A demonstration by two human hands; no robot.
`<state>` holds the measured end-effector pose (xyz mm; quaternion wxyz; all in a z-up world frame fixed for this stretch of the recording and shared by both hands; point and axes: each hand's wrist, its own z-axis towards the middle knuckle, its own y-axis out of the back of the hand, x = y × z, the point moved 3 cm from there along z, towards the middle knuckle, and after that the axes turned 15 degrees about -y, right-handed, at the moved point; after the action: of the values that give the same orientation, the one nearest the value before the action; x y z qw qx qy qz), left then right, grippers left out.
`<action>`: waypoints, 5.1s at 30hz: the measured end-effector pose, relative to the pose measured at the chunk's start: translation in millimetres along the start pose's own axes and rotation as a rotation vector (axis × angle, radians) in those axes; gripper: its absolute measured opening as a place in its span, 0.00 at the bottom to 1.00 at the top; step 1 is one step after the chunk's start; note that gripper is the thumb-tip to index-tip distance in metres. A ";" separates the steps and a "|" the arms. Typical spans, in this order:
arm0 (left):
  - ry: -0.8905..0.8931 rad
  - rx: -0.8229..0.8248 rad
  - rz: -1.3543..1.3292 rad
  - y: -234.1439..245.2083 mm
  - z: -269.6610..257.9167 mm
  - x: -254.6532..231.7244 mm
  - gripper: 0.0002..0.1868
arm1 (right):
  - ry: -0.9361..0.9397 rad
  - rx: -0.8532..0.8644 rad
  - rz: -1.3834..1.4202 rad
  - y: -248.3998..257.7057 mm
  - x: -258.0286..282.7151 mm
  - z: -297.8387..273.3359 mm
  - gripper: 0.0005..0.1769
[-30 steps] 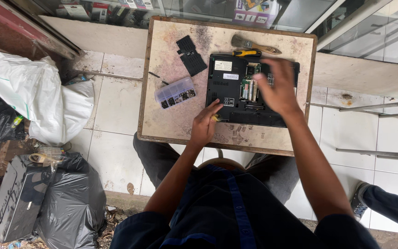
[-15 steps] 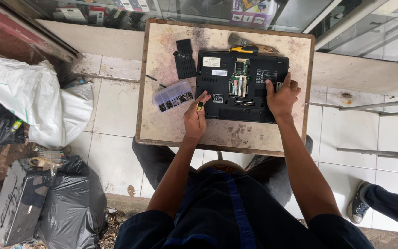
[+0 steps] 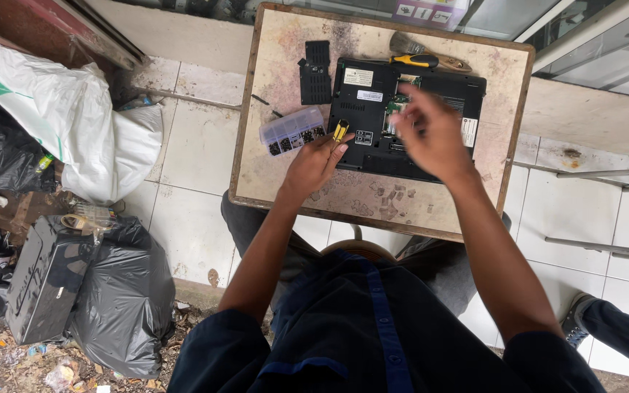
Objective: The person uses a screwdriver to remove screws from the back of a laptop and places them into a small plastic organizer box. The person continues to unscrew and organize the screws throughout the video.
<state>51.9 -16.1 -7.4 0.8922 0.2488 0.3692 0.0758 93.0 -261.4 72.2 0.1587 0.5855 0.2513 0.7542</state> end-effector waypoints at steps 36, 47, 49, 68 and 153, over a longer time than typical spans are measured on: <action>0.073 0.025 -0.219 54.9 6.0 -8.6 0.03 | 0.185 0.640 -0.458 -56.0 119.3 12.0 0.09; 0.006 -0.084 -0.066 36.5 -10.9 8.7 0.15 | 0.097 0.674 -0.521 -55.7 134.8 22.5 0.22; 0.000 -0.098 -0.029 35.9 -7.2 5.9 0.19 | 0.057 0.686 -0.502 -65.1 122.4 19.7 0.23; 0.006 -0.142 -0.071 28.1 -6.5 5.7 0.09 | 0.139 0.818 -0.549 -65.4 123.4 19.9 0.19; 0.075 0.107 -0.150 46.7 -15.2 6.3 0.12 | 0.170 0.667 -0.644 -68.1 143.8 21.1 0.05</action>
<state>48.1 32.2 2.9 0.8663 0.2650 0.4235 -0.0019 71.7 -124.5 153.3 0.1666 0.4330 0.6609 0.5899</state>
